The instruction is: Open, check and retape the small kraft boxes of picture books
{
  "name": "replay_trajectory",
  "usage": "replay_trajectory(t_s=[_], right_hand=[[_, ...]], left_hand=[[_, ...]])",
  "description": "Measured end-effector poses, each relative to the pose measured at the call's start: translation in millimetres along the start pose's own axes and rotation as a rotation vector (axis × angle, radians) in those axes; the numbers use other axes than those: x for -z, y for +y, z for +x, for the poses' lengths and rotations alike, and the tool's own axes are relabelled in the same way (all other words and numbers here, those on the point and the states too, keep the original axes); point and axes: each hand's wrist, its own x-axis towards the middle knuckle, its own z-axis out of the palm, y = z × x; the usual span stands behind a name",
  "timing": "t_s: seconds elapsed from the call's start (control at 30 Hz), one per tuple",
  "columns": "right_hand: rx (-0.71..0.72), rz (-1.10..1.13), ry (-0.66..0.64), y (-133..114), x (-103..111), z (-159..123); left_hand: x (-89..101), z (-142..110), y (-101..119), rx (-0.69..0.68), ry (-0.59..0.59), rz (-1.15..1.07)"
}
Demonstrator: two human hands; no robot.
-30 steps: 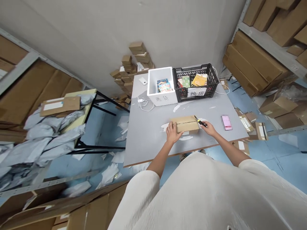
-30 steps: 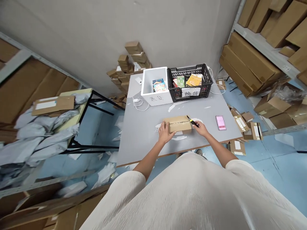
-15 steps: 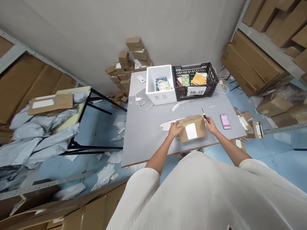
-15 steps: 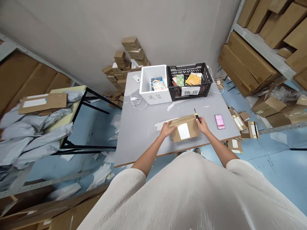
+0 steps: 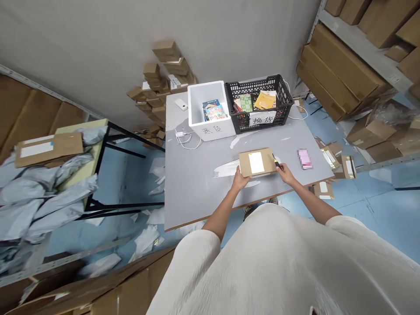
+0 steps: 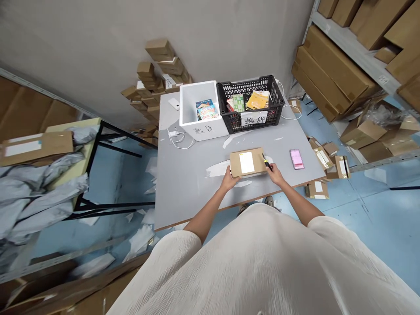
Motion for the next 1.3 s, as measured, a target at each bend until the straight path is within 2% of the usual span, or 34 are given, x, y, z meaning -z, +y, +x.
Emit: replay_trajectory(t_s=[0.07,0.13,0.43,0.63,0.7,0.77,0.83,0.93,1.0,1.07,1.2,1.3], right_hand=[[0.021,0.028,-0.027,-0.7,-3.2,-4.1],[0.045,0.051,-0.039,-5.3,-4.4,-5.6],[0.122,0.071,0.103,-49.2,11.8,9.0],[0.066,0.046,0.115,-54.7,11.5,15.4],[0.052,0.058,0.081,-54.4,12.7,17.3],[0.070,0.057,0.061,-57.0,16.2,19.0],[0.120,0.005,0.085,-64.1,21.5,20.3],[0.234,-0.122,0.111,-83.6,29.4,21.4],[0.306,-0.195,0.026,-100.8,31.3,21.8],[0.361,-0.272,-0.117,-118.7,28.8,22.5],[0.442,-0.490,-0.368,-147.6,12.5,25.9],[0.487,-0.648,-0.476,-159.1,-2.5,29.6]], left_hand=[[0.1,-4.4,0.9,0.035,-0.055,0.019],[2.4,-6.7,6.3,0.057,-0.058,0.049],[25.0,-6.9,48.3,0.079,0.130,0.149],[22.1,-3.8,55.0,0.059,0.191,0.163],[18.1,-6.5,53.6,-0.017,0.181,0.158],[14.1,-11.6,52.4,-0.151,0.164,0.221],[10.4,-18.3,52.2,-0.282,0.137,0.357],[6.1,-27.3,52.1,-0.380,0.083,0.505],[4.7,-31.1,50.5,-0.418,0.059,0.505],[4.6,-33.1,47.4,-0.446,0.055,0.476],[5.6,-34.0,40.7,-0.460,0.047,0.430],[5.1,-33.5,39.1,-0.444,0.042,0.373]])
